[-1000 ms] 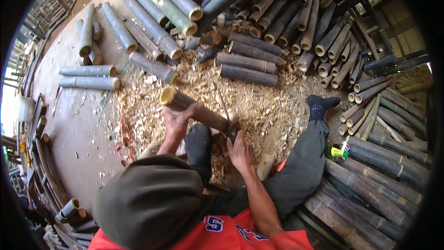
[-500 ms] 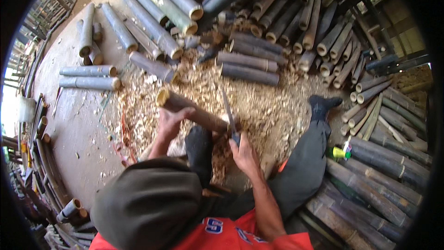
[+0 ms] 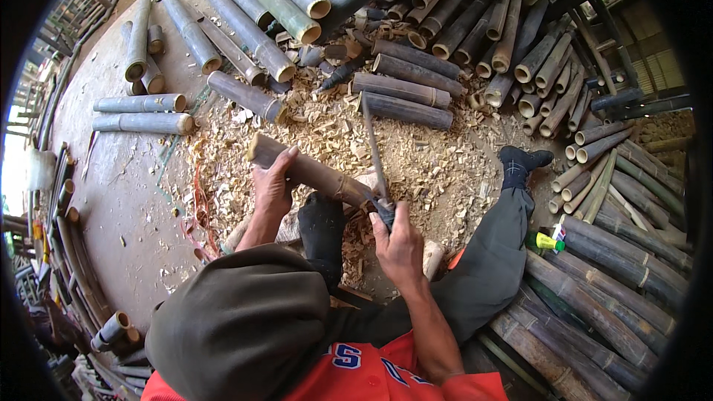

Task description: The person shaves a bamboo pole using a knife while sitting on the floor.

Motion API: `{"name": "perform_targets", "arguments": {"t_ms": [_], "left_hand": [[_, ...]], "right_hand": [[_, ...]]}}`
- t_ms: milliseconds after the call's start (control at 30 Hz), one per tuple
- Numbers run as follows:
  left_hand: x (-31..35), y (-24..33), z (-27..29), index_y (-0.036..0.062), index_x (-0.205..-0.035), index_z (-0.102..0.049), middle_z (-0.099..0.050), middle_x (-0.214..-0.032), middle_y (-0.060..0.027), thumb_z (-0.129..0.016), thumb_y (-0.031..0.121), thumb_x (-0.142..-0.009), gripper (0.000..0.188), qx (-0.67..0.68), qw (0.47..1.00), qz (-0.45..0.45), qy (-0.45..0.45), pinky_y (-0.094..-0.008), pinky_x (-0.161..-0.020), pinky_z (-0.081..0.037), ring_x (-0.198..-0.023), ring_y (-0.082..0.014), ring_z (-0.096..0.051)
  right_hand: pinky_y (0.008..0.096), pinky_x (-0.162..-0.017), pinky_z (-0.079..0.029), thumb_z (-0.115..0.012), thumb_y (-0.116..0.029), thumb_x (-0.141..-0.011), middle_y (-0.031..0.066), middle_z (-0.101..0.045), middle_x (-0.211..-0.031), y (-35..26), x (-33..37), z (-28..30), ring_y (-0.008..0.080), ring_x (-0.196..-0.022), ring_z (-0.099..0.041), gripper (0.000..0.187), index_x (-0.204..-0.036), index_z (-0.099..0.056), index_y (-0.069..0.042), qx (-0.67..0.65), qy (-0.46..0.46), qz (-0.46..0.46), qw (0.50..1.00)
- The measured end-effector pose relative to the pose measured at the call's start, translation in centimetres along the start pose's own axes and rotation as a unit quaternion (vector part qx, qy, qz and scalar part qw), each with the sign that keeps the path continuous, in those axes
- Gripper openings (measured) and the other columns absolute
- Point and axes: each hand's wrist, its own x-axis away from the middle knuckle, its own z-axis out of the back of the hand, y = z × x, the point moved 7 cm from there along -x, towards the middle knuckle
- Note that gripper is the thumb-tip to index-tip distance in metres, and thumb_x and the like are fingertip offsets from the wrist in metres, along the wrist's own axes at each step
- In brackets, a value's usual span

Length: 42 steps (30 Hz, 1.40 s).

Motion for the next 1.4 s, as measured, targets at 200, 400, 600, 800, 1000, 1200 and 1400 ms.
{"name": "perform_targets", "arguments": {"t_ms": [200, 400, 600, 800, 1000, 1200, 1400], "left_hand": [[-2.8, -1.7, -2.5, -0.0003, -0.108, -0.066, -0.070, -0.094, -0.0120, -0.093, 0.024, -0.076, 0.049, -0.064, 0.997, 0.017, 0.030, -0.0400, -0.065, -0.060, -0.076, -0.0223, -0.070], [-4.7, -1.6, -3.4, 0.0008, -0.111, -0.067, -0.072, -0.098, -0.0093, -0.091, 0.022, -0.078, 0.046, -0.090, 0.996, -0.001, 0.008, -0.0395, -0.072, -0.060, -0.084, -0.0211, -0.070], [-4.2, -0.6, -3.2, -0.0025, -0.109, -0.065, -0.072, -0.096, -0.0101, -0.090, 0.013, -0.078, 0.043, -0.033, 0.995, -0.046, -0.087, -0.0377, -0.080, -0.059, -0.085, -0.0213, -0.071], [-5.0, -0.6, -4.3, -0.0015, -0.113, -0.061, -0.071, -0.099, -0.0098, -0.090, 0.009, -0.077, 0.048, -0.021, 0.991, -0.042, -0.123, -0.0375, -0.081, -0.059, -0.088, -0.0207, -0.071], [-4.8, -0.6, -1.8, -0.0018, -0.115, -0.062, -0.070, -0.102, -0.0103, -0.089, 0.014, -0.079, 0.048, -0.053, 0.990, -0.022, -0.132, -0.0401, -0.085, -0.060, -0.092, -0.0224, -0.071], [-3.1, 0.1, -4.6, -0.0033, -0.116, -0.061, -0.070, -0.101, -0.0113, -0.089, 0.014, -0.077, 0.050, -0.042, 0.979, -0.061, -0.190, -0.0380, -0.084, -0.059, -0.091, -0.0229, -0.071], [-2.2, 1.2, -1.5, -0.0039, -0.121, -0.058, -0.068, -0.109, -0.0128, -0.089, 0.013, -0.077, 0.057, -0.083, 0.982, -0.034, -0.168, -0.0374, -0.084, -0.060, -0.094, -0.0223, -0.070]], "right_hand": [[0.0493, -0.062, -0.054, -0.066, -0.023, -0.100, 0.0209, -0.071, -0.085, 1.5, 0.4, -0.4, 0.0431, -0.077, -0.071, 0.029, -0.114, -0.053, -0.003, -0.023, 0.094, 0.043, 0.994], [0.0597, -0.067, -0.049, -0.060, -0.029, -0.102, 0.0275, -0.068, -0.083, 3.4, -0.4, -2.5, 0.0520, -0.079, -0.066, 0.032, -0.115, -0.047, -0.002, 0.059, -0.055, -0.085, 0.993], [0.0514, -0.058, -0.051, -0.067, -0.027, -0.099, 0.0214, -0.067, -0.078, -1.0, 1.1, 0.9, 0.0450, -0.071, -0.068, 0.033, -0.113, -0.050, -0.003, -0.055, 0.099, 0.034, 0.993], [0.0521, -0.059, -0.053, -0.062, -0.028, -0.101, 0.0255, -0.069, -0.084, 7.5, -0.5, -5.3, 0.0465, -0.074, -0.069, 0.036, -0.119, -0.048, -0.001, 0.146, -0.017, -0.088, 0.985], [0.0527, -0.059, -0.053, -0.063, -0.026, -0.102, 0.0257, -0.069, -0.083, -1.7, 0.4, 0.7, 0.0470, -0.075, -0.069, 0.031, -0.114, -0.048, -0.001, -0.045, 0.067, 0.042, 0.996], [0.0587, -0.070, -0.054, -0.057, -0.035, -0.103, 0.0292, -0.071, -0.088, 8.4, 0.2, -4.8, 0.0501, -0.083, -0.069, 0.035, -0.110, -0.046, -0.002, 0.101, -0.099, -0.157, 0.977], [0.0494, -0.062, -0.054, -0.065, -0.025, -0.100, 0.0226, -0.070, -0.084, -0.1, 0.7, 0.1, 0.0451, -0.075, -0.070, 0.030, -0.112, -0.050, -0.002, -0.063, 0.066, 0.024, 0.996]]}}
